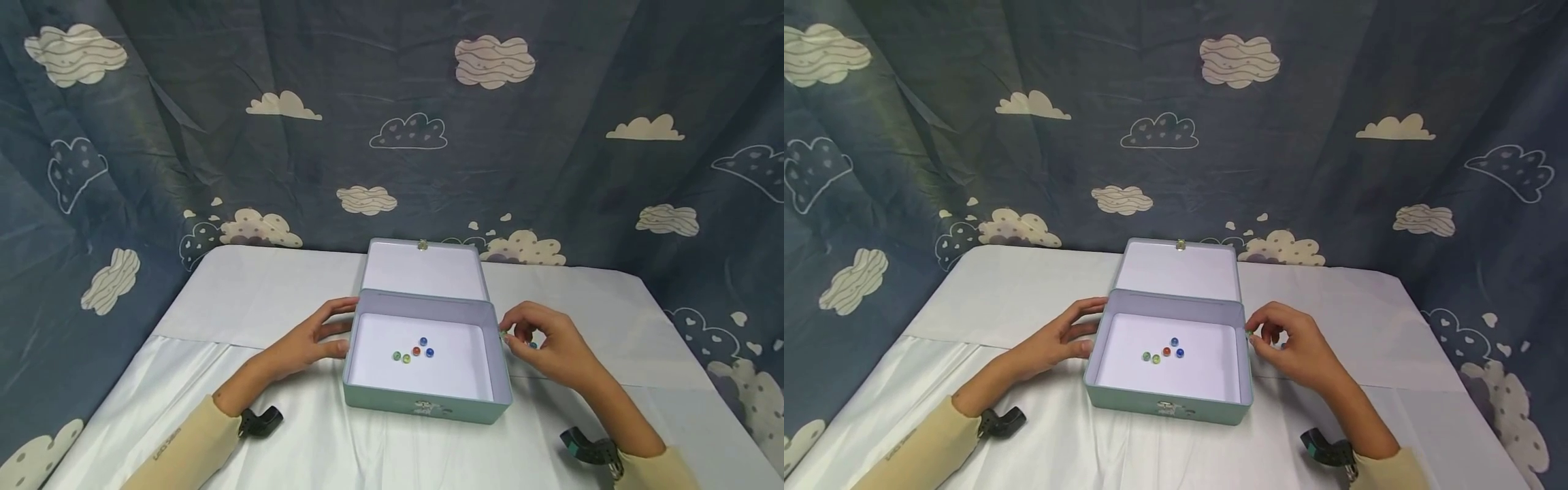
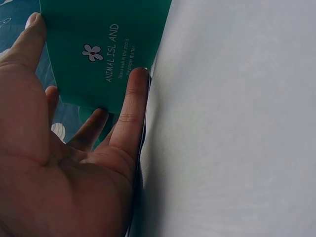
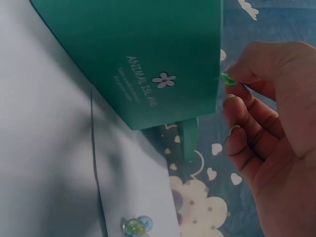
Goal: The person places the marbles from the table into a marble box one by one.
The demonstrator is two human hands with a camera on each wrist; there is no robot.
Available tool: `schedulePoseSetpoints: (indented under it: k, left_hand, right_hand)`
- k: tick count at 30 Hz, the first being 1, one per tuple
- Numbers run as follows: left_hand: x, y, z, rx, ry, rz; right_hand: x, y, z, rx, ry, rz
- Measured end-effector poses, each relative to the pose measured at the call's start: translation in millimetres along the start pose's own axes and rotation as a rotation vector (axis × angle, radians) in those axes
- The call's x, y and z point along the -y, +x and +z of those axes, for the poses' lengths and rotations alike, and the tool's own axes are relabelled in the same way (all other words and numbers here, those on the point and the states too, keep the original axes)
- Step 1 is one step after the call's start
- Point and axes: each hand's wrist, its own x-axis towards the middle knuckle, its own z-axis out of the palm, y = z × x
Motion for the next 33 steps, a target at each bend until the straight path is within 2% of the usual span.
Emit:
schedulePoseSetpoints:
  k: [7,21,33]
  left_hand:
    - [4.2,1.2,-1.1,0.004,-0.010,0.003]
    - [0.8,0.4,-0.3,-0.004,-0.016,-0.005]
    - [-2.5,0.0,0.5,-0.005,-0.013,-0.006]
  right_hand:
    - [1,1,5,0.008,0.019,0.002]
    - [1,2,6,0.026,0.037,-0.004]
    - [-12,1,-6,-0.006,-0.055,-0.021]
